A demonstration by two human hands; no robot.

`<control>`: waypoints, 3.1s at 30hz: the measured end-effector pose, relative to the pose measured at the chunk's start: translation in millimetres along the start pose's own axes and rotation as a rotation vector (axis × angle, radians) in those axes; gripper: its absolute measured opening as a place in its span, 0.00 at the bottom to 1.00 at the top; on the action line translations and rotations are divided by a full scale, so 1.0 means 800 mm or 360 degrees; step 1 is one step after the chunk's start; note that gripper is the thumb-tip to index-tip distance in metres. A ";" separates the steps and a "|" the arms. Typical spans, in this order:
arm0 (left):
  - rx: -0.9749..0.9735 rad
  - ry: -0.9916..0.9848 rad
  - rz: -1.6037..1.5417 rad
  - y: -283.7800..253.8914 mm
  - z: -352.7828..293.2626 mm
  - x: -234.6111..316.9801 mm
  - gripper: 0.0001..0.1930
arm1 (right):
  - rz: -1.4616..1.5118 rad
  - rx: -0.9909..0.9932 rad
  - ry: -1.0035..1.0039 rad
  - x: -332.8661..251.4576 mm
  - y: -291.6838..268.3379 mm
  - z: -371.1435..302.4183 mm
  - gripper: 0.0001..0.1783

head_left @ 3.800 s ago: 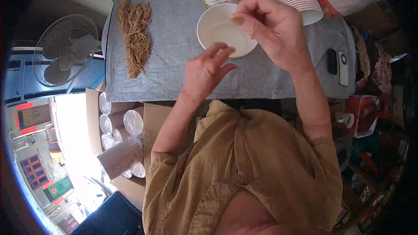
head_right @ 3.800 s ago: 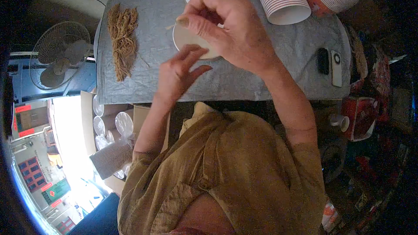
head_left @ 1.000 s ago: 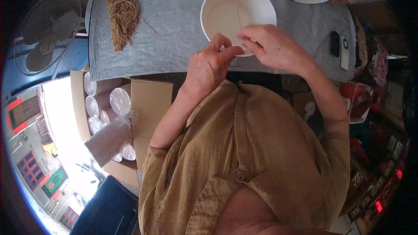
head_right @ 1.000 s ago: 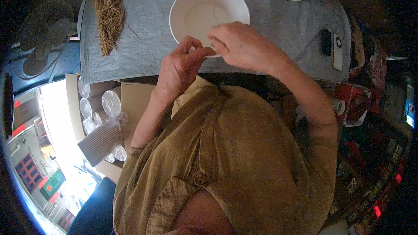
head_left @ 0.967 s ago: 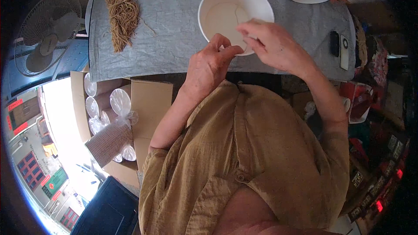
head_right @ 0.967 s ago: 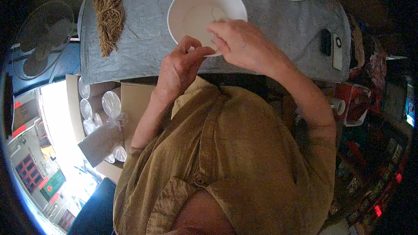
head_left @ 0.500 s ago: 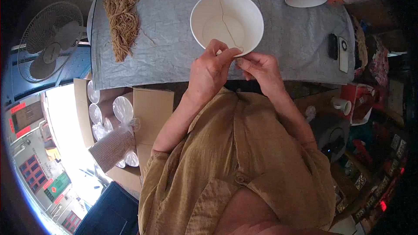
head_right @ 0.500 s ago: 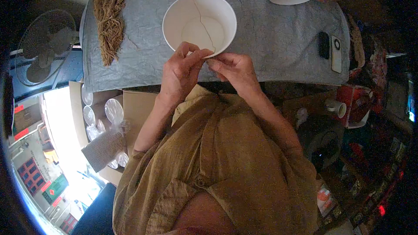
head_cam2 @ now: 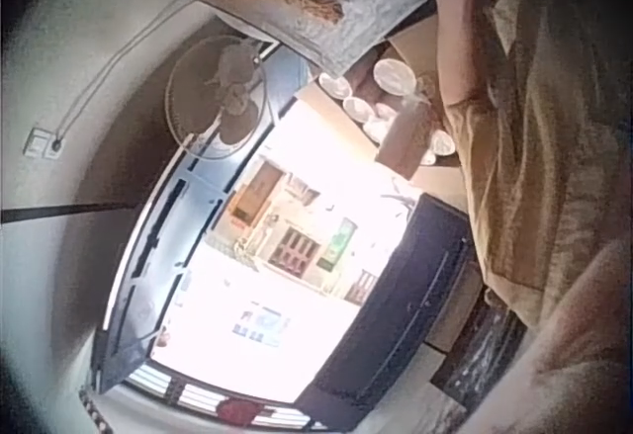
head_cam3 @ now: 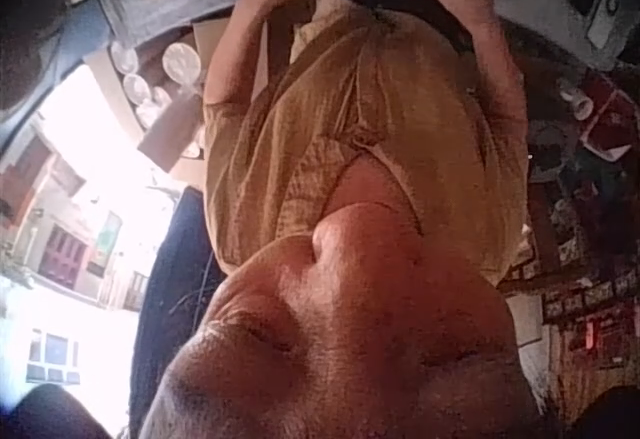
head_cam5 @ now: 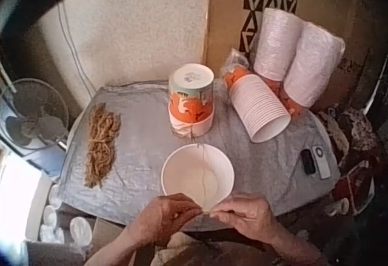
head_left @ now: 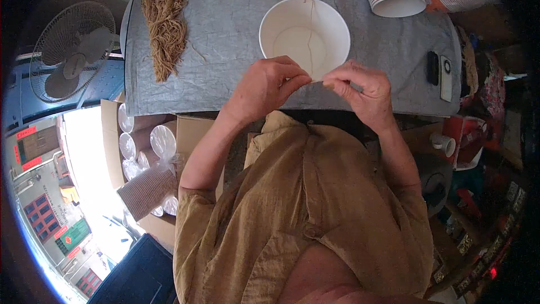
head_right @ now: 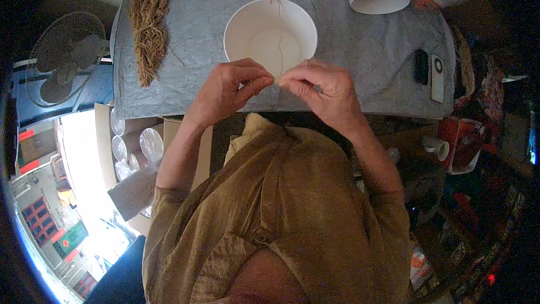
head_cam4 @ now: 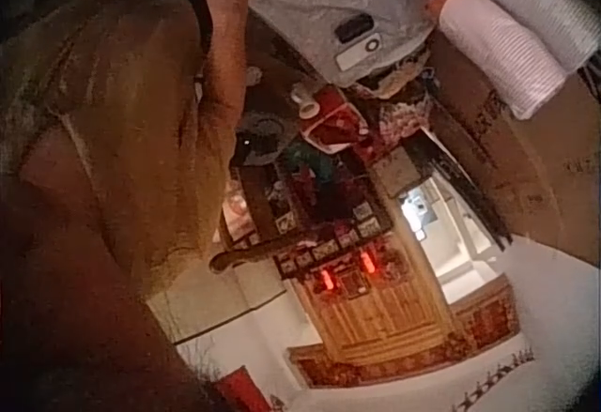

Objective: Thread twine through pre-punched holes in paper buckets and tie knots to create handles.

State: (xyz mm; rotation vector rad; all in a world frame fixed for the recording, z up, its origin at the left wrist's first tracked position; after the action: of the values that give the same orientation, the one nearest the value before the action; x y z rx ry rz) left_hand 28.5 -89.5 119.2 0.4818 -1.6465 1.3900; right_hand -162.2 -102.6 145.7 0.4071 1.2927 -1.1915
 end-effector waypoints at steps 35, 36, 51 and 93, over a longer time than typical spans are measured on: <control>-0.0243 -0.0494 -0.1284 -0.009 0.027 0.038 0.10 | 0.0069 0.0064 -0.0301 -0.020 -0.013 0.047 0.06; -0.0249 -0.0451 -0.1379 -0.009 0.027 0.040 0.10 | 0.0061 -0.0009 -0.0111 -0.018 -0.013 0.049 0.06; -0.0255 -0.0414 -0.1436 -0.007 0.025 0.015 0.12 | 0.0146 -0.0314 0.0154 -0.003 -0.025 0.072 0.07; 0.1214 0.0406 0.0021 -0.004 0.003 0.013 0.11 | 0.0945 -0.0188 0.0957 0.051 0.021 0.074 0.10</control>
State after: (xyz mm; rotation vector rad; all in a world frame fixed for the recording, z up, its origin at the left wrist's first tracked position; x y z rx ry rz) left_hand 24.9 -90.1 129.7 0.6823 -0.8758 1.9831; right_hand -124.6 -161.3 121.5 1.0340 1.5823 -0.4936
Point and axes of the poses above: each hand's wrist, its own z-axis towards the middle knuckle, its own y-axis out of the palm, x = y × z, the point moved 5 cm from there along z, towards the middle knuckle, and after that the axes turned 4 degrees about -y, right-handed, at the moved point
